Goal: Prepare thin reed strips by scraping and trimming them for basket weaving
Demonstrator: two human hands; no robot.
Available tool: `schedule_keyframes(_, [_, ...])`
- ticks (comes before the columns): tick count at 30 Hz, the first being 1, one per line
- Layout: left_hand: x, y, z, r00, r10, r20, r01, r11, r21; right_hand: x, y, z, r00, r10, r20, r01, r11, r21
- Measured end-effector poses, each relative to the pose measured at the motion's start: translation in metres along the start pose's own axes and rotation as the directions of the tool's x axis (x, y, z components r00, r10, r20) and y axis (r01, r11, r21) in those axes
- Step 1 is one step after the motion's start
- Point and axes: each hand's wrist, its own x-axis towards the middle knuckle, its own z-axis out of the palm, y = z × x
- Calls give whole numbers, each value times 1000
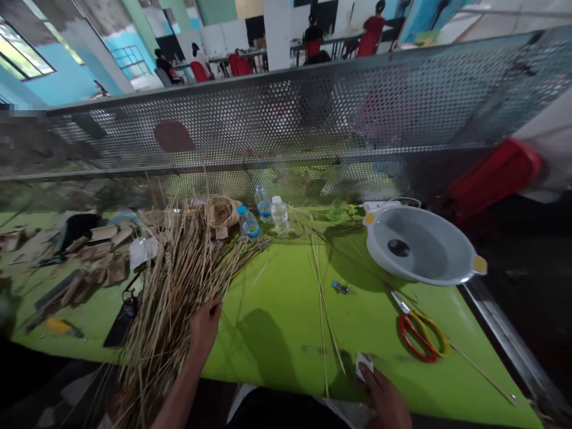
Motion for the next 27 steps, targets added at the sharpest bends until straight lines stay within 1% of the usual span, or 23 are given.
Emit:
schedule_keyframes(1, [-3, 4, -6, 1000, 20, -6, -21, 998, -58, 0, 0, 0, 999, 27, 29, -28, 999, 45])
schedule_keyframes(3, [-12, 15, -18, 999, 44, -26, -49, 973, -227, -1, -3, -1, 995, 78, 61, -86, 985, 151])
schedule_keyframes(5, [-22, 30, -29, 999, 32, -30, -41, 910, -414, -3, -13, -3, 996, 87, 34, -93, 965, 247])
schedule_keyframes(6, [-28, 39, -32, 1000, 24, -9, -25, 873, -487, -4, -21, -3, 996, 82, 20, -85, 952, 295])
schedule_keyframes(8, [-39, 57, -31, 998, 25, 64, 19, 796, -605, -7, -47, -4, 998, 60, 6, -57, 921, 386])
schedule_keyframes(11, [-53, 87, -18, 980, 73, 185, 90, 663, -743, -18, -103, 1, 998, -27, 54, -2, 881, 473])
schedule_keyframes(13, [-61, 107, -5, 957, 116, 266, 146, 599, -787, -28, -144, 8, 989, -100, 112, 27, 853, 521])
schedule_keyframes(15, [-68, 124, 7, 930, 157, 332, 193, 562, -804, -39, -180, 18, 958, -204, 200, 70, 846, 528])
schedule_keyframes(16, [-71, 130, 12, 919, 173, 354, 206, 554, -807, -44, -194, 23, 946, -232, 227, 82, 848, 524])
schedule_keyframes(18, [-77, 139, 18, 906, 194, 376, 219, 545, -809, -52, -213, 35, 934, -266, 240, 101, 838, 537])
schedule_keyframes(20, [-82, 143, 23, 895, 207, 394, 229, 546, -806, -58, -222, 45, 935, -271, 229, 91, 807, 583])
schedule_keyframes(22, [-87, 143, 26, 886, 211, 413, 243, 546, -801, -62, -226, 51, 939, -265, 220, 69, 771, 633])
schedule_keyframes(24, [-90, 140, 31, 881, 207, 426, 259, 542, -799, -64, -228, 53, 943, -251, 217, 44, 743, 668])
schedule_keyframes(27, [-93, 135, 39, 870, 212, 445, 280, 531, -800, -67, -232, 52, 958, -196, 208, -4, 719, 695])
